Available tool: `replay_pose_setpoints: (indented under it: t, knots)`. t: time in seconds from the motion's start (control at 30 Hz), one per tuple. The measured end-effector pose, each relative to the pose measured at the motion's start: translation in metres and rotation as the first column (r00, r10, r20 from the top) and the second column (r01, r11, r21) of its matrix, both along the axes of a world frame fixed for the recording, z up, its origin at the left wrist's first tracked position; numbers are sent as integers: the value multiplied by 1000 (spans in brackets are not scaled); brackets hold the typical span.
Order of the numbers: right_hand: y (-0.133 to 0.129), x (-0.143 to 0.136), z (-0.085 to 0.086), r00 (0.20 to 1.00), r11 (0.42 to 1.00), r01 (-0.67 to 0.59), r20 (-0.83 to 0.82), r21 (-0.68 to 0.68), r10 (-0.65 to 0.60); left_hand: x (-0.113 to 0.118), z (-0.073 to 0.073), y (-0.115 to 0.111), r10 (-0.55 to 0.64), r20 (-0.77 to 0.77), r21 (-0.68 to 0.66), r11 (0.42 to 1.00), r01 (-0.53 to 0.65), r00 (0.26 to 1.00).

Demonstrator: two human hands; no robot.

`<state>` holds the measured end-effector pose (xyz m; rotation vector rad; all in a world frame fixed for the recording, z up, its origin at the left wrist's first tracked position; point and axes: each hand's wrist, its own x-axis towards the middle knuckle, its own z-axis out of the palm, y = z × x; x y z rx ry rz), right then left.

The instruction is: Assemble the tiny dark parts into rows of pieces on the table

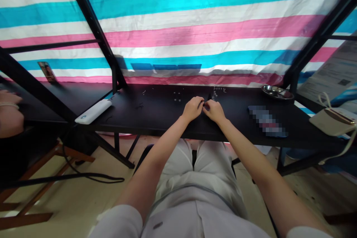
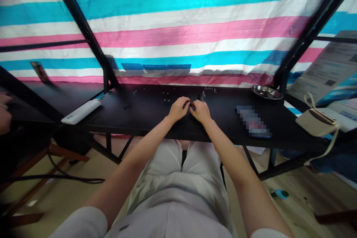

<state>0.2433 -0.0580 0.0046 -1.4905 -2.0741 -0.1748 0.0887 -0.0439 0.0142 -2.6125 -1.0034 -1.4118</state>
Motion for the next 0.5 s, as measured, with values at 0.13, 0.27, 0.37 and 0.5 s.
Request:
replay_pose_setpoints:
  t: [0.13, 0.27, 0.37, 0.5]
  knots:
    - [1, -2, -3, 999, 999, -31, -36, 16, 32, 0, -1, 0, -1, 1, -7, 1000, 1, 1000]
    - [3, -5, -5, 995, 998, -60, -85, 10, 61, -2, -1, 1, -21, -12, -17, 1000, 21, 1000]
    - [7, -10, -6, 986, 996, -83, -144, -14, 80, -7, -1, 2, -8, 22, -38, 999, 9, 1000]
    - [21, -24, -4, 974, 993, -77, -218, -90, 56, -20, -1, 9, 135, 261, -124, 987, -106, 956]
